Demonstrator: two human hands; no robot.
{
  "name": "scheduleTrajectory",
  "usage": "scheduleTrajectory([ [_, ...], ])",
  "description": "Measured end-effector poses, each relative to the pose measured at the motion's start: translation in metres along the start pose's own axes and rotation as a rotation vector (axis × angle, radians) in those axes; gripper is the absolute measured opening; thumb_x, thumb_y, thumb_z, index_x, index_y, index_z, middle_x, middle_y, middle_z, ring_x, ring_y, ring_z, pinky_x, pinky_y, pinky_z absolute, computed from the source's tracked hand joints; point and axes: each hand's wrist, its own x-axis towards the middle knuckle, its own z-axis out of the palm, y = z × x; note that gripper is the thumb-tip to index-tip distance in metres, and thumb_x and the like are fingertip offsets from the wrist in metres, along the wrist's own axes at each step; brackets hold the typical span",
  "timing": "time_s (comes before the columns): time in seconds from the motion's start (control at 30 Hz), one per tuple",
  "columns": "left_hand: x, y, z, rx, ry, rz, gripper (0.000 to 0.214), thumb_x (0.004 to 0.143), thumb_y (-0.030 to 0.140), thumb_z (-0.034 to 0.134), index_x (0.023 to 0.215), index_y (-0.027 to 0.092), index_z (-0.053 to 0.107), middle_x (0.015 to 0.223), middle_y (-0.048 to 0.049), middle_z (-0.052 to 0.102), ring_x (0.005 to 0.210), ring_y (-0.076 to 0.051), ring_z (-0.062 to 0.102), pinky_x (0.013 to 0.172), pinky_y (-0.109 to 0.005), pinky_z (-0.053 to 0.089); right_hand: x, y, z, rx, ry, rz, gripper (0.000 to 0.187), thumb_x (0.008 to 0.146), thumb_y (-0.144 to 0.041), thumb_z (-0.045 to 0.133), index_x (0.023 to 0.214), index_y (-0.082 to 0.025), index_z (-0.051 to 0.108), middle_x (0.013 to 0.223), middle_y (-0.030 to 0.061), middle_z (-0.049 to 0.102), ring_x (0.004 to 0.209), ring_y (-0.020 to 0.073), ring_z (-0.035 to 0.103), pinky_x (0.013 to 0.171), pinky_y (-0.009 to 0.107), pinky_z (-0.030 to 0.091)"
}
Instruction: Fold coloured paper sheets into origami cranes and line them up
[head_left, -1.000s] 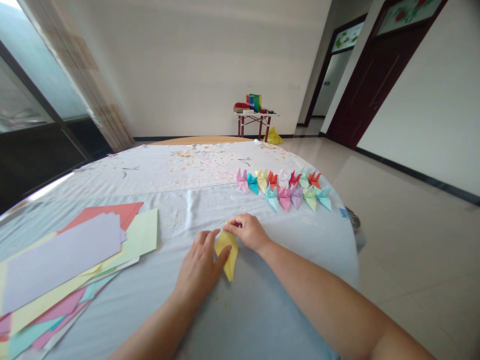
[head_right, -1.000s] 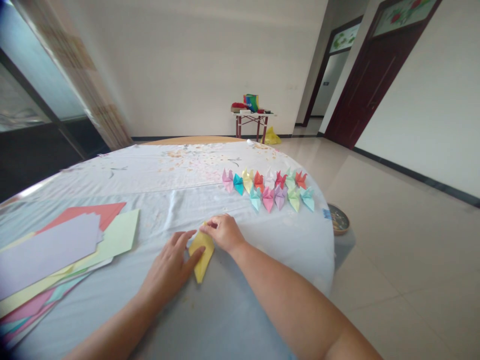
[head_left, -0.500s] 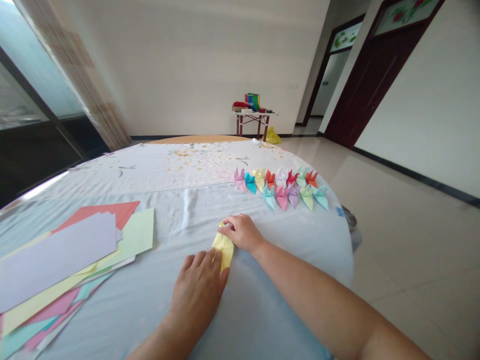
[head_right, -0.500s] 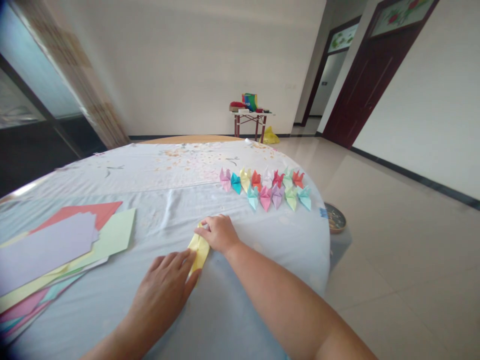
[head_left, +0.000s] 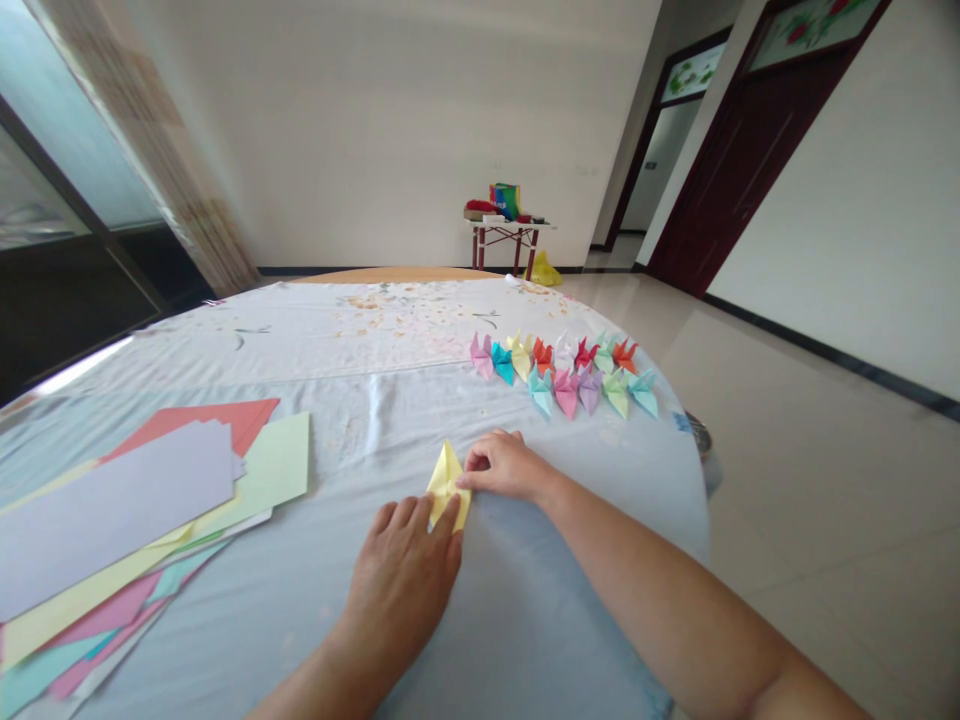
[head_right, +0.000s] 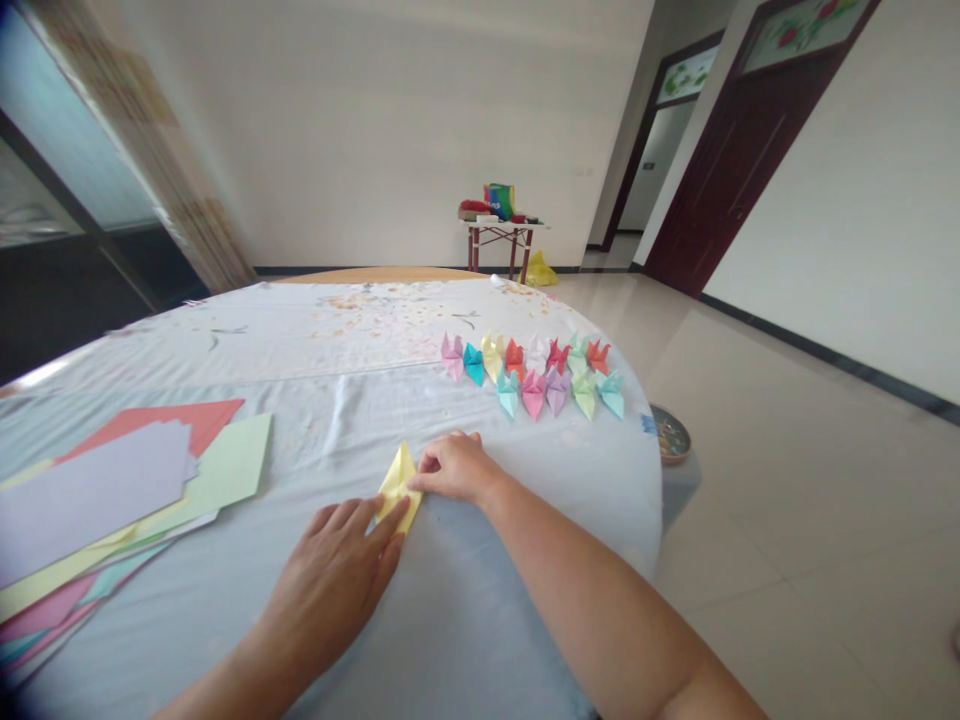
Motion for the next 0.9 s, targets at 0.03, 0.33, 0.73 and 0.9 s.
scheduleTrajectory([
  [0.03, -0.0002, 0.0005, 0.0003, -0.004, 0.003, 0.0, 0.037, 0.087, 0.026, 0.035, 0.121, 0.021, 0.049, 0.102, -0.0085, 0.06, 0.091, -0.022, 0.052, 0.08, -0.04, 0.038, 0.0004, -0.0004, 0.0009, -0.001, 0.001, 0.004, 0.025, 0.067, -0.045, 0.065, 0.066, -0.019, 0.064, 0.072, -0.0021, 0.064, 0.08, 0.0158, 0.052, 0.072, 0.028, 0.025],
  [0.33, -0.0003, 0.003, 0.0049, 0.004, 0.015, 0.028, 0.036, 0.085, 0.026, 0.038, 0.117, 0.018, 0.052, 0.101, -0.0098, 0.059, 0.088, -0.022, 0.052, 0.081, -0.04, 0.04, 0.0005, 0.0004, 0.0072, -0.013, 0.053, 0.002, 0.027, 0.066, -0.047, 0.066, 0.064, -0.02, 0.064, 0.071, -0.0023, 0.063, 0.079, 0.015, 0.05, 0.071, 0.028, 0.023],
  [0.73, -0.0035, 0.004, 0.0066, -0.045, 0.036, 0.043, 0.036, 0.083, 0.022, 0.04, 0.117, 0.016, 0.051, 0.113, -0.0095, 0.056, 0.101, -0.023, 0.049, 0.093, -0.041, 0.037, 0.0013, 0.0011, 0.0072, -0.018, 0.046, -0.015, 0.027, 0.066, -0.048, 0.066, 0.064, -0.021, 0.063, 0.07, -0.0027, 0.063, 0.078, 0.0146, 0.05, 0.069, 0.027, 0.022],
  [0.9, -0.0018, 0.0044, 0.0069, -0.07, 0.009, 0.045, 0.036, 0.082, 0.021, 0.04, 0.117, 0.017, 0.05, 0.113, -0.0085, 0.057, 0.102, -0.022, 0.049, 0.096, -0.041, 0.035, 0.001, 0.0006, 0.0072, -0.029, 0.042, -0.01, 0.027, 0.067, -0.047, 0.065, 0.066, -0.021, 0.064, 0.071, -0.0024, 0.063, 0.079, 0.0148, 0.05, 0.07, 0.027, 0.023],
])
